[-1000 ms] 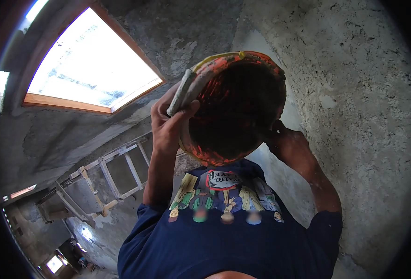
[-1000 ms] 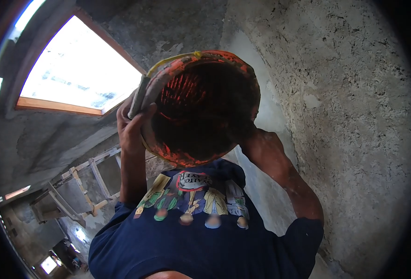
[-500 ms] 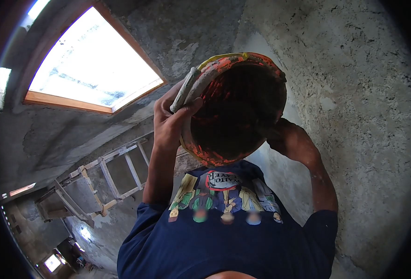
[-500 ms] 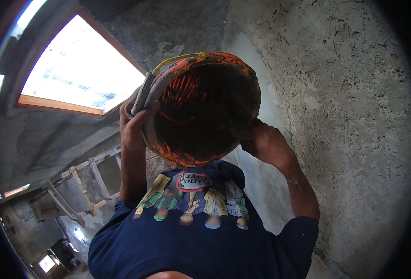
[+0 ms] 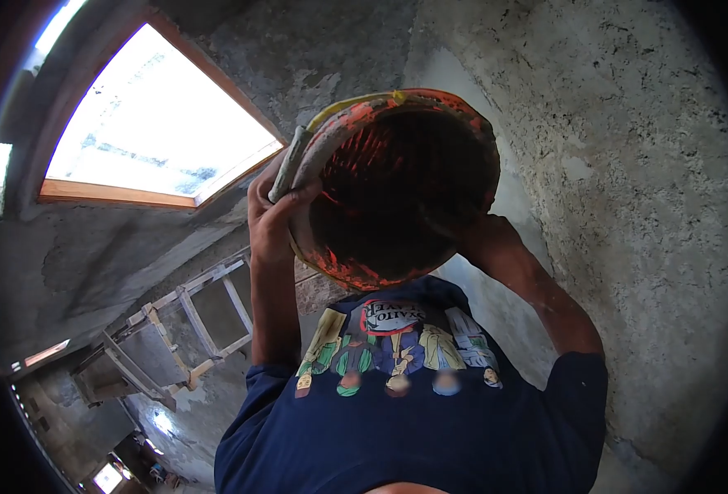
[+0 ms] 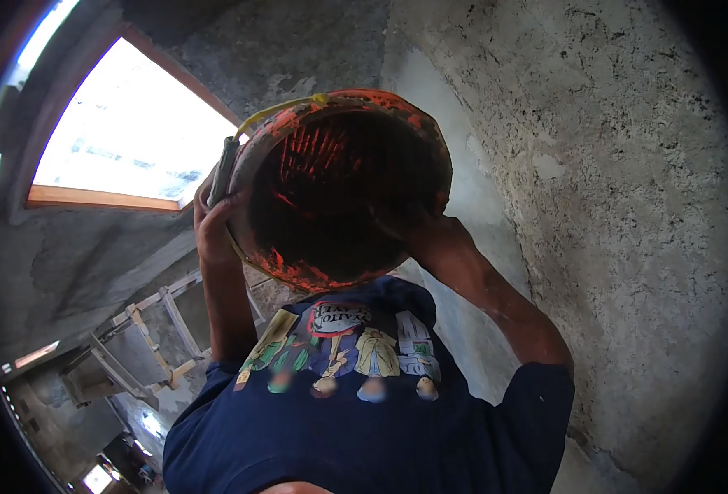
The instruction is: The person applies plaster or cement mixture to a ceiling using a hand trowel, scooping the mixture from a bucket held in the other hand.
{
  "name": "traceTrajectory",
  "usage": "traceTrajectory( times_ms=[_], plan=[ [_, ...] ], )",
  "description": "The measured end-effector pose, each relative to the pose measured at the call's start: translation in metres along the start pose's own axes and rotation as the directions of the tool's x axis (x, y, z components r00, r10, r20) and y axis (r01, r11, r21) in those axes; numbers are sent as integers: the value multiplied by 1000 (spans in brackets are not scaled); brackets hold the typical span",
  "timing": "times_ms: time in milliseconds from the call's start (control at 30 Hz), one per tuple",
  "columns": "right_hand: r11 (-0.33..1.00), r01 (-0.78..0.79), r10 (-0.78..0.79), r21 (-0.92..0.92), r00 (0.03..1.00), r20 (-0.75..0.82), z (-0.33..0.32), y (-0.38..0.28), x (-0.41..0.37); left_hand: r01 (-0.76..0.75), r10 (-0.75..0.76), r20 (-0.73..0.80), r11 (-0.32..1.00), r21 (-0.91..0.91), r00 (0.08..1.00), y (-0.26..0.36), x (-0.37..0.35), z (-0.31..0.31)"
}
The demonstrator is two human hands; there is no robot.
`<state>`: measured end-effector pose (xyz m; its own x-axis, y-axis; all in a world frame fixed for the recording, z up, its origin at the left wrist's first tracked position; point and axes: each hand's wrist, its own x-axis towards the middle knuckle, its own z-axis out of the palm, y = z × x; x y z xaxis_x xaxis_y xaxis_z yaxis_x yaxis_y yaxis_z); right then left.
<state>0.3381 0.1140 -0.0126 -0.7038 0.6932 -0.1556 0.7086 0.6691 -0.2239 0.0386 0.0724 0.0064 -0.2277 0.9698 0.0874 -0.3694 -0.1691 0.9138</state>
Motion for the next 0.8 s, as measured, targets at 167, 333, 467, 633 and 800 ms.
traceTrajectory(
  times_ms=[167,333,467,633,800],
  plan=[
    [972,59,-73,-229,996,-56,0,22,-20,37,-34,-133,999,20,991,3,0,4],
    [1000,11,-10,6,990,-140,11,16,-6,-8,7,-28,1000,-19,1000,-5,0,-7],
    [995,16,-12,-96,999,43,-19,2,-7,27,-26,-131,1000,9,991,-2,0,-5],
    [973,106,-151,-204,964,-218,0,12,-7,17,-18,-87,1000,-9,996,-6,1,-11],
    [989,-123,116,84,990,82,11,-12,19,45,-42,-114,999,25,993,-12,-1,-16]
  ],
)
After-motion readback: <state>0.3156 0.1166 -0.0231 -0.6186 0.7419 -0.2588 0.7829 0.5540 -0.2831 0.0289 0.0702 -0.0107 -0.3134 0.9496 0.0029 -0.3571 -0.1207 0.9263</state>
